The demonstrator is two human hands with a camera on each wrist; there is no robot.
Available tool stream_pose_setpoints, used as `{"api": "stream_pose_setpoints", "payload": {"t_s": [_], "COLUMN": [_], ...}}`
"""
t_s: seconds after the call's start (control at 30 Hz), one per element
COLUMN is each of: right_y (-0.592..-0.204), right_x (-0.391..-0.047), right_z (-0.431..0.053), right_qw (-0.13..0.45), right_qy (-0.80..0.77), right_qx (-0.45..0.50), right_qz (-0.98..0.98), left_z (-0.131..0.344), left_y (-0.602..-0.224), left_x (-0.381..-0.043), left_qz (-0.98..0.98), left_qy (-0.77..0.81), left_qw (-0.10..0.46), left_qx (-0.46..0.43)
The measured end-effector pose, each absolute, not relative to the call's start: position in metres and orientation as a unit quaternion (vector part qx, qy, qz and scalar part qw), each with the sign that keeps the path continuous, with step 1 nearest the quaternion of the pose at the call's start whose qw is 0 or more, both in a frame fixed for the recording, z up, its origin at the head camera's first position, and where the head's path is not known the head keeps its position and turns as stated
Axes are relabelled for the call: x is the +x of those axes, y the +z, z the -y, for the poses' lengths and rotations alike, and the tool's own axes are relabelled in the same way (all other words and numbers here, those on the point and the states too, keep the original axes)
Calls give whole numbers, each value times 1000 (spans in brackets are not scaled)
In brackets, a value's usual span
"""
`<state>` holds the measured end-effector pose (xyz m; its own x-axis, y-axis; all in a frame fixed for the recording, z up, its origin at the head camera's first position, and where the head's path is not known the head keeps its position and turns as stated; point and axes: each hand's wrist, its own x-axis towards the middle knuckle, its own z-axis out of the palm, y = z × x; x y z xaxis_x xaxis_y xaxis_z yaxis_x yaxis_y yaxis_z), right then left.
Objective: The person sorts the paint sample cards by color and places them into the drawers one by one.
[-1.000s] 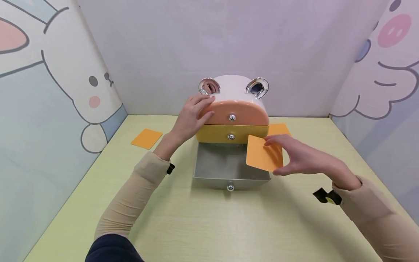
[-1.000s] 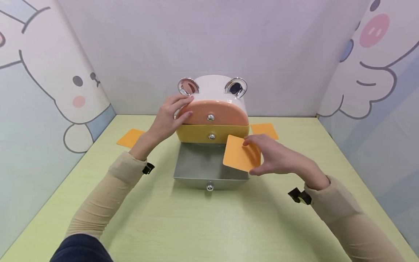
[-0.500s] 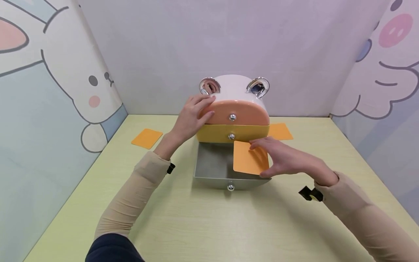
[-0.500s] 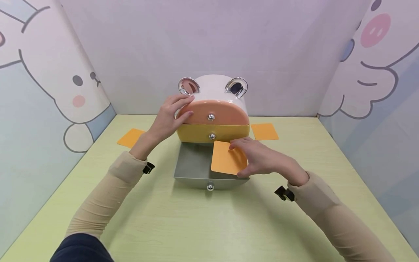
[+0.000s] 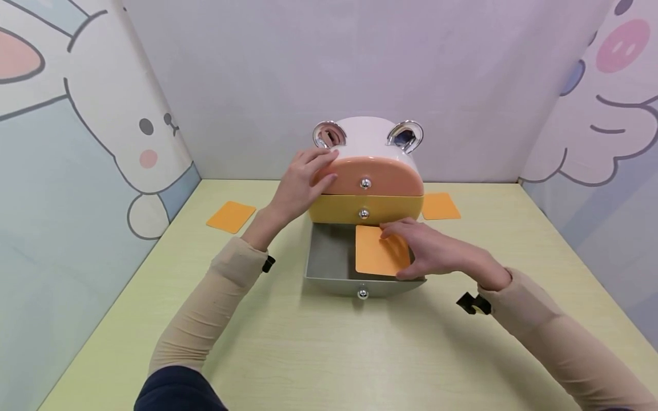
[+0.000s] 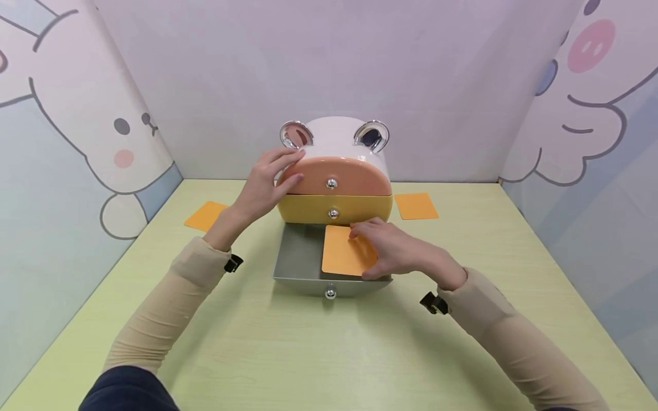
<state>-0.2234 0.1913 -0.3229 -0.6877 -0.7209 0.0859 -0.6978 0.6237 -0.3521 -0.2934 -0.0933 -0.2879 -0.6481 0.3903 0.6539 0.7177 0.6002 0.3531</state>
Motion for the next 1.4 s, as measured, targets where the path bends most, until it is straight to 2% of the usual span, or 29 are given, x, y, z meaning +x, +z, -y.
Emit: {"api": "stream_pose_setpoints", "payload": {"t_s": [0.33, 0.57, 0.63, 0.73, 0.83, 0.97, 1.13, 1.4], "right_y": [-324, -300, -296, -303, -324, -359, -383, -390], "right_x": [-224, -236, -247, -270, -303, -344, -374, -390], "right_z": [-196, -248, -266, -287, -303, -318, -323, -310], "right_qw": [61, 98, 111, 100, 65, 48, 90, 155], "right_qy": [-211, -240, -256, -278, -279, -259, -253, -242], "right_qx": [-390, -390, -384, -332, -257, -183, -158, -165], "right_qz": [-894, -883, -880, -896, -923, -947, -950, -943], "left_z": [94, 94, 95, 96, 99, 100, 101, 101], "left_y": [-288, -289, -290, -289, -288, -290, -291, -290], "left_x": [-293, -293, -293, -293, -294, -294, -294, -295], "left_qz": [854, 851, 852, 854, 856, 857, 855, 854], "left_qy": [-309, -308, -306, -305, -303, -304, -307, -303], "left_qw": [268, 274, 273, 273, 274, 272, 274, 277], "left_qx": [-323, -325, -324, -321, -317, -315, -317, -320]}}
